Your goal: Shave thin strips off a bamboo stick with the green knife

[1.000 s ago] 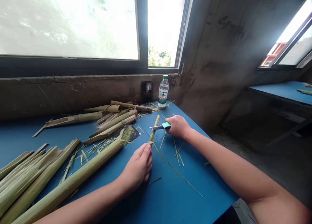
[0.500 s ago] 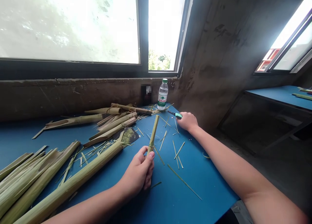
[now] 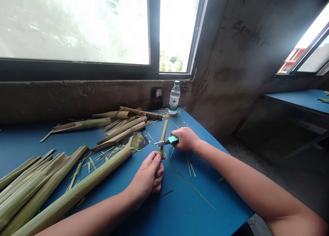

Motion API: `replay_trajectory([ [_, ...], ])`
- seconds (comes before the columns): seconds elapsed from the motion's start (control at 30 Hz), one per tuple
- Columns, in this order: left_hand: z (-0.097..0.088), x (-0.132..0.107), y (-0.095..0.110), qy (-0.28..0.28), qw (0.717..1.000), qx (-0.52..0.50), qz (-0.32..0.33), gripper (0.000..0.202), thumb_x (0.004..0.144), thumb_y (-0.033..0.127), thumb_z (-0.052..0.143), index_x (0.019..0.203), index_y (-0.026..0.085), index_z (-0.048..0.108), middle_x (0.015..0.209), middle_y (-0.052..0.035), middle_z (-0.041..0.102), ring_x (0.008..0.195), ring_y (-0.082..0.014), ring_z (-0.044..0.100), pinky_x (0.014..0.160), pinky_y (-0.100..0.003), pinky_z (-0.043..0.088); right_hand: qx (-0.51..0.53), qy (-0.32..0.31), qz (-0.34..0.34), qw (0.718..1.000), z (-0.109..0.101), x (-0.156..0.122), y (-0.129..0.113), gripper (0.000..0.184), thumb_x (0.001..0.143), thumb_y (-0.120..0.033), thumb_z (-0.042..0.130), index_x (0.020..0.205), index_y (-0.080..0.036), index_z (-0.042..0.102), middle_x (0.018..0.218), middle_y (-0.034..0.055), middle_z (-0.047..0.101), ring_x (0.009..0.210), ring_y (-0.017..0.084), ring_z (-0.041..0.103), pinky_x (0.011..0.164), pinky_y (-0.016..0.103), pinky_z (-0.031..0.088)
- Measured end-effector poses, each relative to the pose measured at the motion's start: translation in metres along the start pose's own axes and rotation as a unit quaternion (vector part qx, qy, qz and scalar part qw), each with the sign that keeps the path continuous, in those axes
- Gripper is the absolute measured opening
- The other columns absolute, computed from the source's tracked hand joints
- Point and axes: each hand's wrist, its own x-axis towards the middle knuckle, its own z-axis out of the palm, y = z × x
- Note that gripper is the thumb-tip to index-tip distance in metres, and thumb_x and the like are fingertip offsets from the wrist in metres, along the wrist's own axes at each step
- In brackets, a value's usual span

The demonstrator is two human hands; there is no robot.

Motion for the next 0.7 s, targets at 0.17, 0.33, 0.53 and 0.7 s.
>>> replay_trajectory([
  [0.17,-0.001,0.003,-0.001,0.019,1.0,0.012,-0.015,0.03,0.097,0.054,0.052,0.1,0.025,0.046,0.064,0.0094,0.038,0.043,-0.005,0.023,0.037,-0.015,0.023,-0.045,-0.04,-0.025,0.998,0.004,0.001,-0.014,0.015,0.077,-0.036,0.065,0.078,-0.021,0.068,0.078,0.0083,0.071,0.07,0.023,0.065,0.062,0.029,0.034],
  [0.33,-0.002,0.004,0.004,0.02,0.999,-0.005,-0.037,0.029,0.098,0.052,0.051,0.094,0.025,0.044,0.061,0.0102,0.031,0.044,-0.005,0.016,0.036,-0.015,0.018,-0.058,-0.036,0.047,0.997,0.008,0.009,0.0,0.016,0.079,-0.035,0.061,0.079,-0.021,0.07,0.079,0.0095,0.071,0.072,0.024,0.065,0.064,0.03,0.038],
  [0.53,-0.003,0.0,0.002,-0.054,0.998,0.01,-0.039,0.029,0.098,0.053,0.051,0.093,0.024,0.045,0.061,0.0094,0.032,0.044,-0.0052,0.016,0.036,-0.015,0.017,-0.052,-0.008,0.305,0.951,0.006,0.01,0.074,0.023,0.085,-0.038,0.059,0.086,-0.021,0.073,0.086,0.0125,0.072,0.075,0.026,0.065,0.062,0.031,0.037],
  [0.7,-0.003,0.0,0.006,-0.031,0.998,-0.032,-0.042,0.027,0.098,0.051,0.05,0.096,0.024,0.047,0.062,0.0086,0.035,0.044,-0.0045,0.016,0.037,-0.015,0.014,-0.001,0.048,0.331,0.943,0.009,0.002,0.091,0.025,0.087,-0.043,0.057,0.08,-0.022,0.069,0.084,0.0098,0.071,0.074,0.024,0.063,0.059,0.029,0.033],
])
